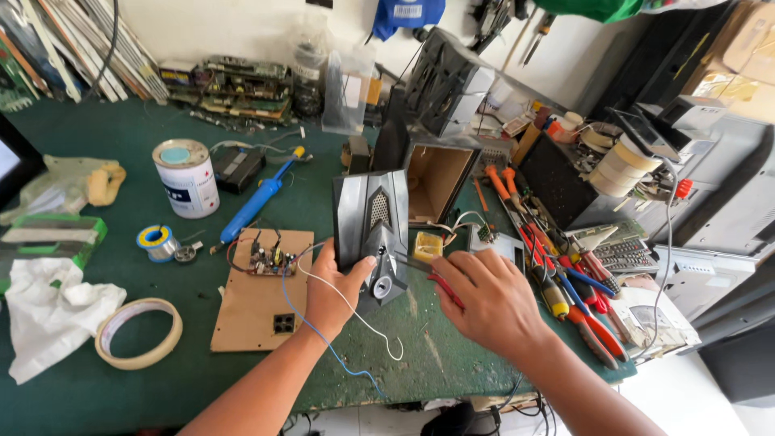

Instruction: The person uses pliers to adjust a knob on a gray electronic device, then rotates and manipulates the knob by hand. They later flip the device to access the internal circuit board and connect wires.

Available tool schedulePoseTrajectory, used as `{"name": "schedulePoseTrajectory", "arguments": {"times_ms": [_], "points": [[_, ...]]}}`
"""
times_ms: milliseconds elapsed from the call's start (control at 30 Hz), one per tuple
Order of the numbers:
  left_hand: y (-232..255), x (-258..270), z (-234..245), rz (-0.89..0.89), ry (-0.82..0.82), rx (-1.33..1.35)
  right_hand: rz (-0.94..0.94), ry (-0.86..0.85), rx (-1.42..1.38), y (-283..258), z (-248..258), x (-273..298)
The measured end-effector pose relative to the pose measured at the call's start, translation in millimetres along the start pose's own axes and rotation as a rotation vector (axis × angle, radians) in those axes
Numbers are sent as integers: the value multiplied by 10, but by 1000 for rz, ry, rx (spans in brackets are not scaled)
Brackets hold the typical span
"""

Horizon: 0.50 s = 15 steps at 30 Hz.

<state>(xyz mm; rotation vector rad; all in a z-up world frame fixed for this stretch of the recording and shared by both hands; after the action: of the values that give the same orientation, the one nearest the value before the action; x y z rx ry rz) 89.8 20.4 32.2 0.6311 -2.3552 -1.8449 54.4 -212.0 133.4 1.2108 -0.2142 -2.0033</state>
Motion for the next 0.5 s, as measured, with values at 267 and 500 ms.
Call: {"name": "schedulePoseTrajectory", "arguments": {"times_ms": [267,500], "points": [[-63,-21,36,13,-2,35,165,13,66,-19,-64,-246],[2,-13,37,37,-12,29,243,-5,120,-33,-22,-366]]}}
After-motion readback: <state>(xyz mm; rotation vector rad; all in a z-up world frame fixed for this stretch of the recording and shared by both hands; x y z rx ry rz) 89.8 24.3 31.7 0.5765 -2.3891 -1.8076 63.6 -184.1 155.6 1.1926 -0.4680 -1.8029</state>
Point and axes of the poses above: each hand's wrist, its own x-axis away from the middle knuckle, its own z-axis out of the back of the hand, y = z × x, the point moved 1 cm from there along -x, towards the middle knuckle, and after that the axes turned 8 degrees about x, right-handed, at the moved point
